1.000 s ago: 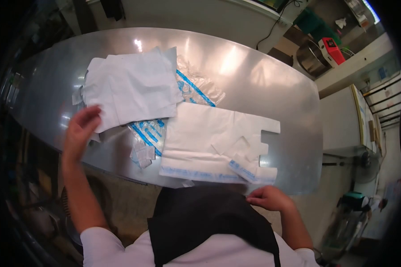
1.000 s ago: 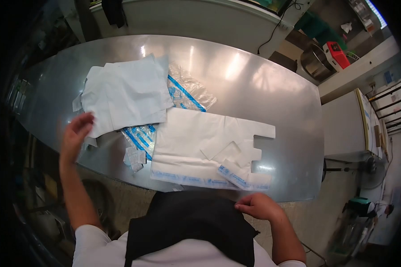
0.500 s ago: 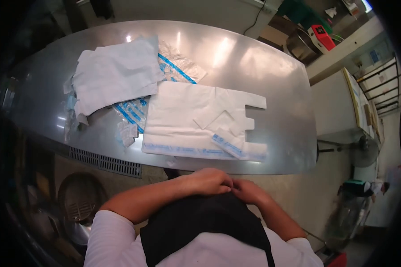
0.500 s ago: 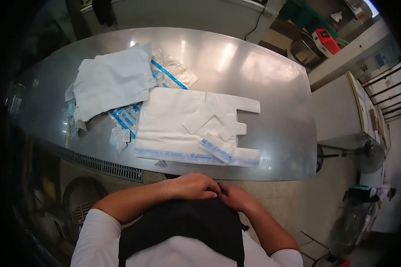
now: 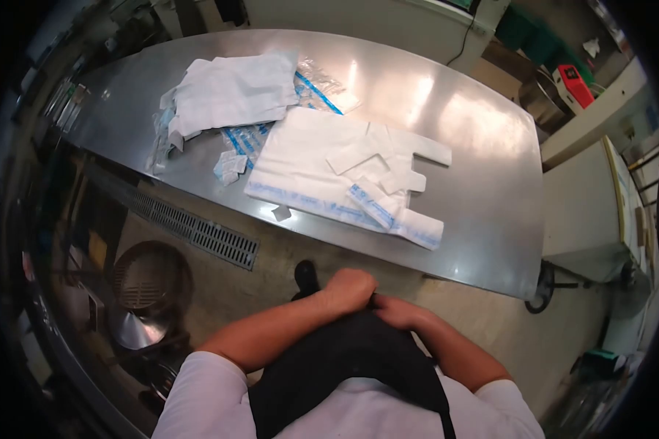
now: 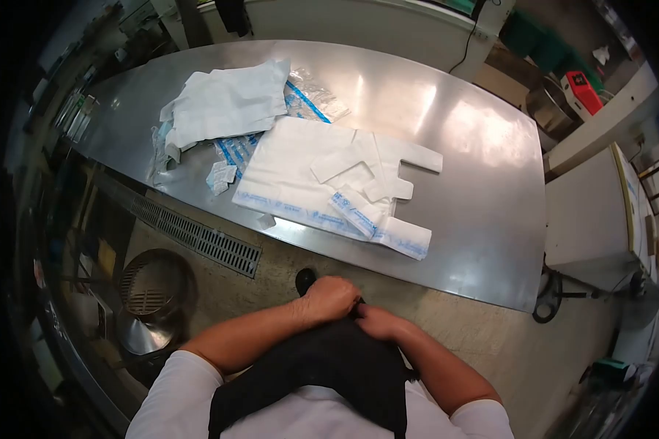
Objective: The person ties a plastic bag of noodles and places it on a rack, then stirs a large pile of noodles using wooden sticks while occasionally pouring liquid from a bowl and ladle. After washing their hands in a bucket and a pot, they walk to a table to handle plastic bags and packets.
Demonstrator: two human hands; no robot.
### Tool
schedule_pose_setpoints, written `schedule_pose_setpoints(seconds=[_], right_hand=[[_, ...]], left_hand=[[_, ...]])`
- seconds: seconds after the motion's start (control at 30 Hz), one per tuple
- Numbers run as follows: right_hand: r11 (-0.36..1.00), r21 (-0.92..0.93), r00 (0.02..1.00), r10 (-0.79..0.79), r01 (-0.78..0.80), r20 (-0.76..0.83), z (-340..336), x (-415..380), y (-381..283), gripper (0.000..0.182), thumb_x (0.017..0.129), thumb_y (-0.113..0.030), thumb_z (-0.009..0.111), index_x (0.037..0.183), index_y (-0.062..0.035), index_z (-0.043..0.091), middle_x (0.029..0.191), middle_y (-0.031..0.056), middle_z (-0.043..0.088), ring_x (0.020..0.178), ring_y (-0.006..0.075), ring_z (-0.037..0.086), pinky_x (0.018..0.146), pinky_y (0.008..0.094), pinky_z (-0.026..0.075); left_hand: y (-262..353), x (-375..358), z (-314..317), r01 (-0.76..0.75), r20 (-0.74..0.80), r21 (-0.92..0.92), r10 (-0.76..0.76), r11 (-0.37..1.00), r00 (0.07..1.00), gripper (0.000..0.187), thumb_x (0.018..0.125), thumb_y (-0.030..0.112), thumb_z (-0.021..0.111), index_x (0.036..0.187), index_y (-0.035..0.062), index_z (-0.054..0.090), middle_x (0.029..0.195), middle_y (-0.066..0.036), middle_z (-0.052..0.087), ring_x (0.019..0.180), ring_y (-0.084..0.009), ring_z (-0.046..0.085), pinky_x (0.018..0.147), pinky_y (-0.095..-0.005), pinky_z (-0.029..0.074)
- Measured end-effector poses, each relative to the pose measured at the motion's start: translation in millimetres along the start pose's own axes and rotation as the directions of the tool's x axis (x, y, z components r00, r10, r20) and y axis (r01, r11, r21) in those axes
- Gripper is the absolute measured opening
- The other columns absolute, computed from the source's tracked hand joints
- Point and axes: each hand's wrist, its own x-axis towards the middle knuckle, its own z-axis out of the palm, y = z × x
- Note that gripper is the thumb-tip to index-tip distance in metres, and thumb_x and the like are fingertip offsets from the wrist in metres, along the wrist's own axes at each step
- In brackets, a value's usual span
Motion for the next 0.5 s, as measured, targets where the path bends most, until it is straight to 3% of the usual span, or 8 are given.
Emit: schedule_pose_setpoints(seconds=[0.07,0.1,0.17,0.3,0.5], right_hand=[[0.986,-0.165,1.0,0.001,0.001,0.015,2.1,12.7,7.5,0.039,0.091,-0.018,0.054,0.126,-0.0035,0.061,0.128,0.0223,0.062,0.117,0.036,0.059,0.102,0.044,0.044],[0.984,-0.176,1.0,0.005,-0.001,0.019,6.2,22.0,17.6,0.039,0.091,-0.018,0.054,0.126,-0.0035,0.061,0.128,0.0223,0.062,0.117,0.036,0.059,0.102,0.044,0.044],[0.984,0.026,0.971,-0.179,0.178,0.161,21.4,47.0,50.3,0.048,0.097,-0.02,0.055,0.141,-0.0059,0.048,0.142,0.0177,0.052,0.133,0.0265,0.048,0.11,0.0392,0.037],[0.968,0.078,0.962,-0.247,0.239,0.117,71.5,121.4,162.1,0.045,0.098,-0.021,0.053,0.141,-0.0078,0.049,0.142,0.016,0.053,0.133,0.0259,0.047,0.111,0.0393,0.035],[0.963,0.029,0.96,-0.271,0.269,0.069,59.8,97.3,137.3,0.039,0.097,-0.028,0.052,0.131,-0.0081,0.058,0.134,0.0168,0.058,0.128,0.0259,0.051,0.108,0.0406,0.038]], left_hand=[[6.6,1.0,2.1,-0.047,-0.207,0.037,0.054,0.998,0.977,0.016,0.085,0.019,0.059,0.084,0.0089,0.072,0.086,-0.016,0.069,0.085,-0.0359,0.067,0.075,-0.0483,0.055],[11.6,1.9,1.1,-0.045,-0.217,0.03,0.051,0.999,0.975,0.016,0.085,0.019,0.059,0.084,0.0089,0.072,0.086,-0.016,0.069,0.085,-0.0359,0.067,0.075,-0.0483,0.055],[21.5,0.6,-2.2,-0.028,-0.276,0.039,0.038,0.999,0.96,0.015,0.085,0.018,0.06,0.084,0.0088,0.072,0.089,-0.015,0.069,0.087,-0.0351,0.067,0.077,-0.0471,0.055],[23.2,-7.6,5.9,-0.021,-0.279,-0.012,0.017,1.0,0.96,0.013,0.084,0.018,0.062,0.084,0.0087,0.072,0.09,-0.014,0.068,0.089,-0.0349,0.067,0.079,-0.0467,0.054],[31.4,-11.8,2.3,-0.01,-0.261,-0.059,-0.006,0.998,0.965,0.013,0.083,0.017,0.063,0.089,0.0095,0.072,0.09,-0.013,0.068,0.092,-0.034,0.066,0.081,-0.0461,0.053]])
